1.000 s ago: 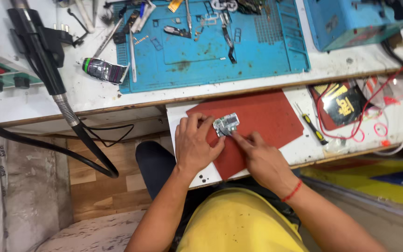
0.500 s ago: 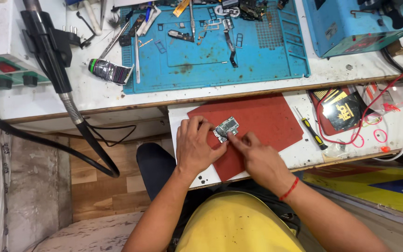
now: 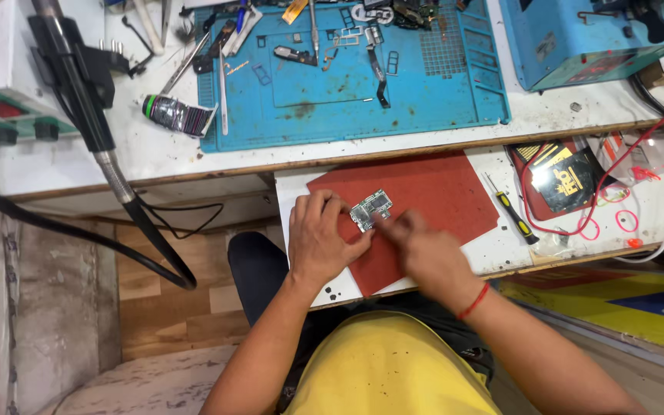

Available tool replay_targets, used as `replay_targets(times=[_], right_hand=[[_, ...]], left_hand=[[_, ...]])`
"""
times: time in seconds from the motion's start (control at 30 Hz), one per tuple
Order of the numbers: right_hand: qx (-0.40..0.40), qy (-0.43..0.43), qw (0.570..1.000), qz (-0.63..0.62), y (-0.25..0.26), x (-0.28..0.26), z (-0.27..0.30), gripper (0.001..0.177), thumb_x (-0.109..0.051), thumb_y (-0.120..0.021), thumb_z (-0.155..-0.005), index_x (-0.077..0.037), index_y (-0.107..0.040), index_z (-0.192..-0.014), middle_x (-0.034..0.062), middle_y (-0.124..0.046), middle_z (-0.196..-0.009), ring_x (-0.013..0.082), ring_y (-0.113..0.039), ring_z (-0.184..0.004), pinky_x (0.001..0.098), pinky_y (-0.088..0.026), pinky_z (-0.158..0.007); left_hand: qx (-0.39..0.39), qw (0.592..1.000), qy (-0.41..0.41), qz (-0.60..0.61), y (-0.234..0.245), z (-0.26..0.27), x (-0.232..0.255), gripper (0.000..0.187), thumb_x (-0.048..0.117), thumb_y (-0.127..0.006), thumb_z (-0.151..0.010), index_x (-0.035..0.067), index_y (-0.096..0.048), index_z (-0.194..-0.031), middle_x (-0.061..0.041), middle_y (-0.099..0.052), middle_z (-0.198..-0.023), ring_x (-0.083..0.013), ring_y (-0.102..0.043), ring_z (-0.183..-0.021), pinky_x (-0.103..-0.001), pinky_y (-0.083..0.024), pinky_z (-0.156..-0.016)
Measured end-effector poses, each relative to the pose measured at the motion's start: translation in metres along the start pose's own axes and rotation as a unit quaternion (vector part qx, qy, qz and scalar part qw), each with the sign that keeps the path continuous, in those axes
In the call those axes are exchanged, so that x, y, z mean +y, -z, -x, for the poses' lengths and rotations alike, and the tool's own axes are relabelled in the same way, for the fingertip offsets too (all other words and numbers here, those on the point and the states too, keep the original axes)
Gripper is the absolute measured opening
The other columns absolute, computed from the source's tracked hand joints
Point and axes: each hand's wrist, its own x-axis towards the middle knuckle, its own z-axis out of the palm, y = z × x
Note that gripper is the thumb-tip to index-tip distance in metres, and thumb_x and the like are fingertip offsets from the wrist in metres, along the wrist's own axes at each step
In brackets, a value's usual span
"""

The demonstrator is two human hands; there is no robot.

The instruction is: The person scrubs a small green circuit board with a toothbrush on a red mat. The person repeatedly scrubs the surface of the board, flipping it over to clean different sides, and occasionally pauses to inspect the board.

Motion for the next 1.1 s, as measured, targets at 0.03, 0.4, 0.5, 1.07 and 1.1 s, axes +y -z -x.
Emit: replay_targets(times=[0.03, 0.4, 0.5, 1.07, 1.1], right_hand=[[0.011, -0.030, 0.999, 0.007, 0.005, 0.008, -0.008, 0.063, -0.005, -0.047, -0.088, -0.024, -0.053, -0.148, 0.0145, -0.063, -0.112, 0.0401, -0.069, -0.073, 0.0530, -0.057, -0.066], [-0.012, -0.010, 1.000, 0.024, 0.006, 0.001, -0.010, 0.060, -0.007, -0.046, -0.088, -0.024, -0.056, -0.144, 0.0154, -0.061, -0.112, 0.0396, -0.070, -0.072, 0.0514, -0.057, -0.066], [-0.002, -0.046, 0.999, 0.030, 0.003, 0.007, -0.010, 0.057, -0.008, -0.047, -0.089, -0.022, -0.057, -0.143, 0.0140, -0.061, -0.113, 0.0400, -0.069, -0.072, 0.0503, -0.057, -0.063], [-0.004, 0.017, 1.000, 0.012, 0.002, 0.000, -0.003, 0.064, -0.003, -0.051, -0.084, -0.023, -0.057, -0.144, 0.0130, -0.062, -0.111, 0.0383, -0.069, -0.067, 0.0519, -0.056, -0.061], [-0.001, 0.006, 1.000, 0.012, 0.002, 0.000, -0.003, 0.062, -0.004, -0.051, -0.085, -0.023, -0.057, -0.143, 0.0131, -0.062, -0.111, 0.0389, -0.068, -0.067, 0.0514, -0.056, -0.060]], left_hand=[[0.001, 1.000, 0.002, 0.006, -0.001, 0.000, -0.002, 0.047, 0.032, -0.092, -0.062, 0.010, -0.067, -0.095, -0.005, -0.058, -0.106, -0.0290, -0.053, -0.099, -0.044, -0.044, -0.087], [0.010, 1.000, -0.007, -0.001, 0.003, -0.005, -0.001, 0.049, 0.031, -0.093, -0.058, 0.011, -0.069, -0.096, -0.005, -0.060, -0.107, -0.0295, -0.054, -0.098, -0.044, -0.045, -0.086], [0.005, 1.000, -0.001, 0.010, -0.001, 0.002, -0.002, 0.047, 0.032, -0.093, -0.060, 0.010, -0.070, -0.095, -0.006, -0.059, -0.108, -0.0286, -0.054, -0.098, -0.044, -0.045, -0.086], [0.010, 0.999, -0.006, 0.031, 0.004, -0.001, -0.006, 0.046, 0.032, -0.091, -0.064, 0.009, -0.072, -0.099, -0.005, -0.061, -0.108, -0.0277, -0.055, -0.101, -0.044, -0.045, -0.086], [0.013, 0.999, -0.007, 0.030, 0.004, 0.000, -0.007, 0.046, 0.032, -0.091, -0.064, 0.009, -0.072, -0.099, -0.005, -0.061, -0.107, -0.0279, -0.055, -0.101, -0.044, -0.045, -0.086]])
